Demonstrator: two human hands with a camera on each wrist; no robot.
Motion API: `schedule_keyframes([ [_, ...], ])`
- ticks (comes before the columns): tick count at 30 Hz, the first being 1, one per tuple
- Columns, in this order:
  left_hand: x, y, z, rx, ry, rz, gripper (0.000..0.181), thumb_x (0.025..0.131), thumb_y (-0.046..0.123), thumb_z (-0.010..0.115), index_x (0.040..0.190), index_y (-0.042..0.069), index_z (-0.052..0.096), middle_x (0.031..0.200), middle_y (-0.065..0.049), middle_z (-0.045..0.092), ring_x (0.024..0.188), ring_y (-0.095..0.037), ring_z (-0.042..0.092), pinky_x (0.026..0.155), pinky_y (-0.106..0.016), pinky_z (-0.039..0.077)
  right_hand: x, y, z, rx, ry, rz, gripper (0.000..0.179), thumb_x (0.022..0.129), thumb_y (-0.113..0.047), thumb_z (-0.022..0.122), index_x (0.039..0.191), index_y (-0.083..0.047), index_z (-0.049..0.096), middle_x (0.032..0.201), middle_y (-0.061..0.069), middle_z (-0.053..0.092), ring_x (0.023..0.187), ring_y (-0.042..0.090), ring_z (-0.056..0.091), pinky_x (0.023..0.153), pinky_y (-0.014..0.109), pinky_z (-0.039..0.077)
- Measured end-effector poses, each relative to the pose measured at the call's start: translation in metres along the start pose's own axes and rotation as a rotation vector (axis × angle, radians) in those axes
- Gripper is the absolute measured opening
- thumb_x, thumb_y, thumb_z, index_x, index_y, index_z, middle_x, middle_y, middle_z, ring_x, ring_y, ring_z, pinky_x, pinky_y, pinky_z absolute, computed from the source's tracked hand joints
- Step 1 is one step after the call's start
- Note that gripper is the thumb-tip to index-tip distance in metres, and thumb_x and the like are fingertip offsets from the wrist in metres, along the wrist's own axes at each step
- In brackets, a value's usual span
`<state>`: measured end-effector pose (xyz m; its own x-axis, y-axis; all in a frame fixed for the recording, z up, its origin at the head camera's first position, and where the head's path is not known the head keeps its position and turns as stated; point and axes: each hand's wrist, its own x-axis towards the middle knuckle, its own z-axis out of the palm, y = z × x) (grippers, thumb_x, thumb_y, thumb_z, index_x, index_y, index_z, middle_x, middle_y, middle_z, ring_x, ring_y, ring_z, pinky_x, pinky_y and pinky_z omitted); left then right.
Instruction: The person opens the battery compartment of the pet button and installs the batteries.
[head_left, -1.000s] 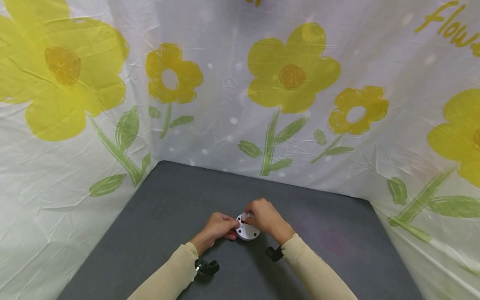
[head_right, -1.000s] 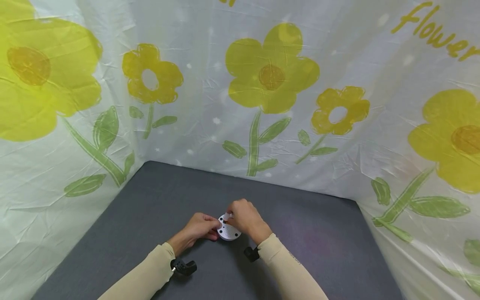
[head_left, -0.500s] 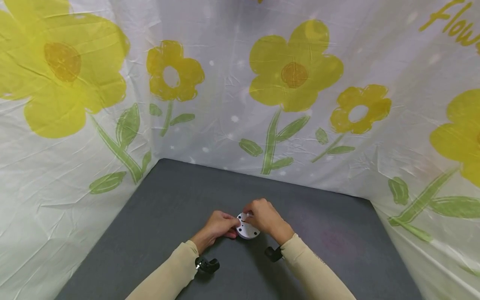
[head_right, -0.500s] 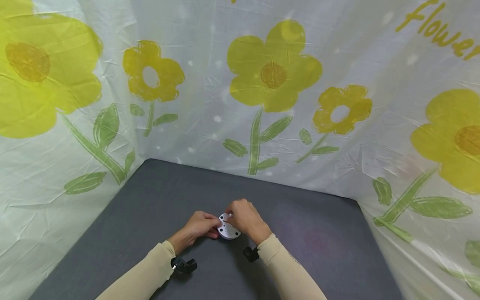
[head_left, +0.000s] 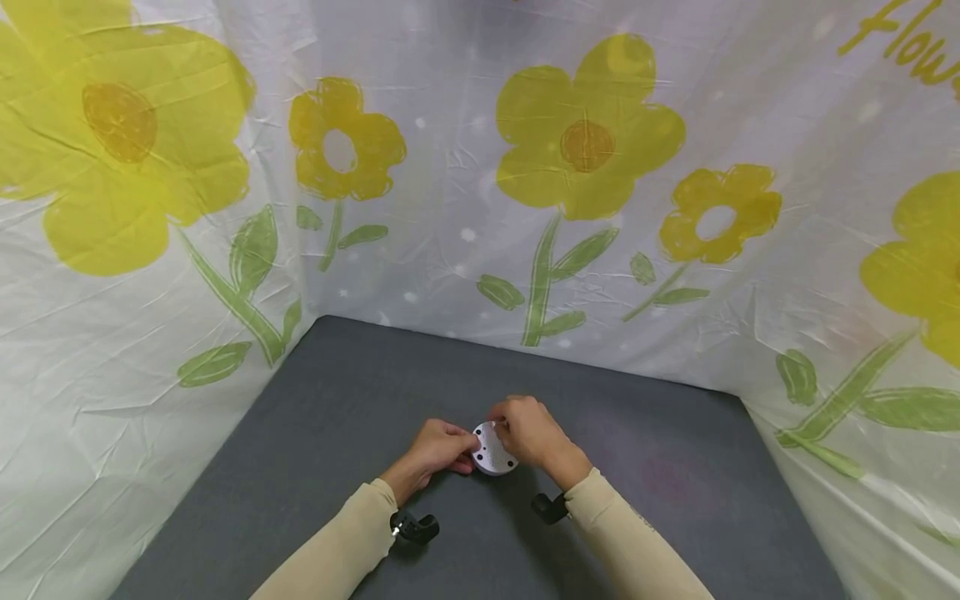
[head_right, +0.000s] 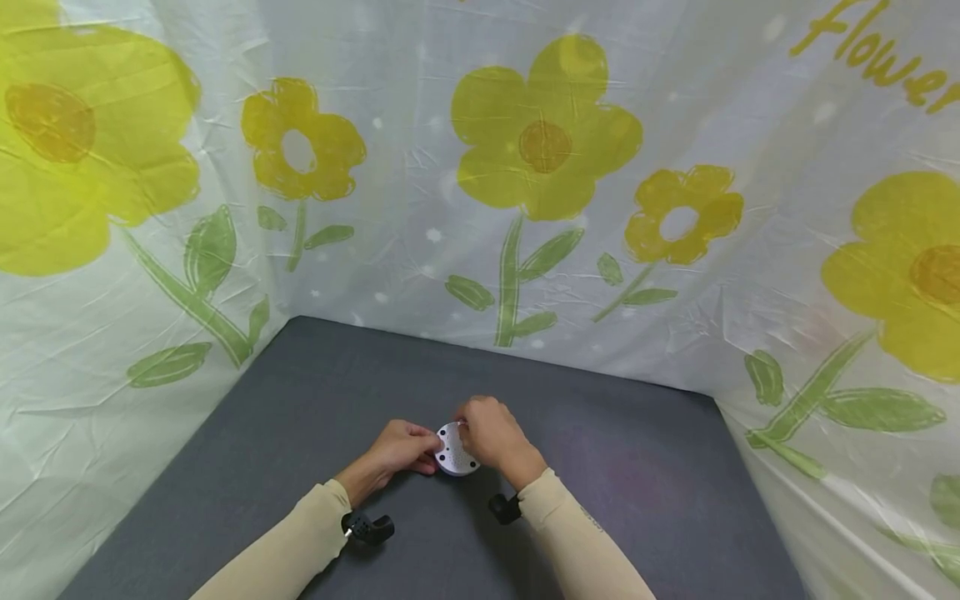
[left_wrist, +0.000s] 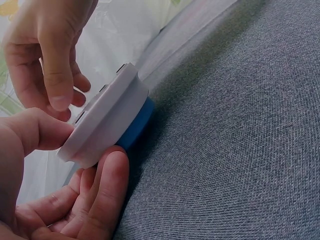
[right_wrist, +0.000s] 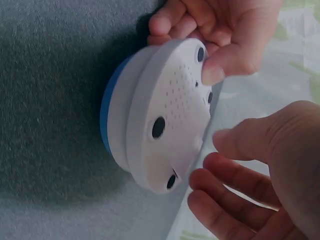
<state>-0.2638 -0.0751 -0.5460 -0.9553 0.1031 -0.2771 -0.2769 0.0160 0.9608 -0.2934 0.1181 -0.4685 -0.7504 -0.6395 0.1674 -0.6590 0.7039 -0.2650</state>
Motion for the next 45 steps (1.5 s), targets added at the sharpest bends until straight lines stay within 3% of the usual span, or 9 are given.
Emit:
schedule_keyframes([
  [7, 0.001, -0.001, -0.001, -0.014, -0.008, 0.007, 0.021, 0.087, 0.007, 0.075, 0.102, -0.009, 0.078, 0.083, -0.01, 0.077, 0.066, -0.013, 0.073, 0.06, -0.026, 0.066, -0.002, 0.008, -0.009, 0.001, 0.056, 0.088, 0.015, 0.098, -0.003, 0.073, 0.108, -0.005, 0.084, 0.105, 0.01, 0.081, 0.096, 0.027, 0.078, 0.08, 0.045, 0.068],
  [17, 0.0, 0.001, 0.0, -0.027, -0.01, 0.003, 0.021, 0.086, 0.006, 0.075, 0.102, -0.009, 0.077, 0.082, -0.009, 0.076, 0.065, -0.013, 0.072, 0.06, -0.025, 0.066, -0.001, 0.013, -0.002, 0.05, -0.034, 0.258, 0.011, 0.101, -0.016, 0.075, 0.104, -0.009, 0.084, 0.089, 0.003, 0.078, 0.077, 0.016, 0.069, 0.066, 0.035, 0.06],
  [27, -0.001, 0.0, 0.0, -0.015, -0.009, 0.005, 0.022, 0.086, 0.005, 0.075, 0.102, -0.009, 0.077, 0.082, -0.009, 0.076, 0.065, -0.013, 0.072, 0.059, -0.025, 0.066, -0.002, 0.013, 0.012, 0.058, -0.025, 0.317, 0.016, 0.099, -0.023, 0.079, 0.101, -0.008, 0.085, 0.091, 0.004, 0.08, 0.077, 0.017, 0.072, 0.063, 0.033, 0.062],
  [45, -0.001, 0.001, 0.0, 0.008, -0.01, 0.007, 0.02, 0.088, 0.007, 0.076, 0.102, -0.007, 0.078, 0.084, -0.009, 0.077, 0.068, -0.013, 0.073, 0.061, -0.026, 0.067, -0.01, 0.016, 0.006, 0.084, 0.023, 0.328, 0.015, 0.1, -0.023, 0.078, 0.099, -0.011, 0.086, 0.092, 0.004, 0.082, 0.081, 0.019, 0.074, 0.067, 0.037, 0.062],
])
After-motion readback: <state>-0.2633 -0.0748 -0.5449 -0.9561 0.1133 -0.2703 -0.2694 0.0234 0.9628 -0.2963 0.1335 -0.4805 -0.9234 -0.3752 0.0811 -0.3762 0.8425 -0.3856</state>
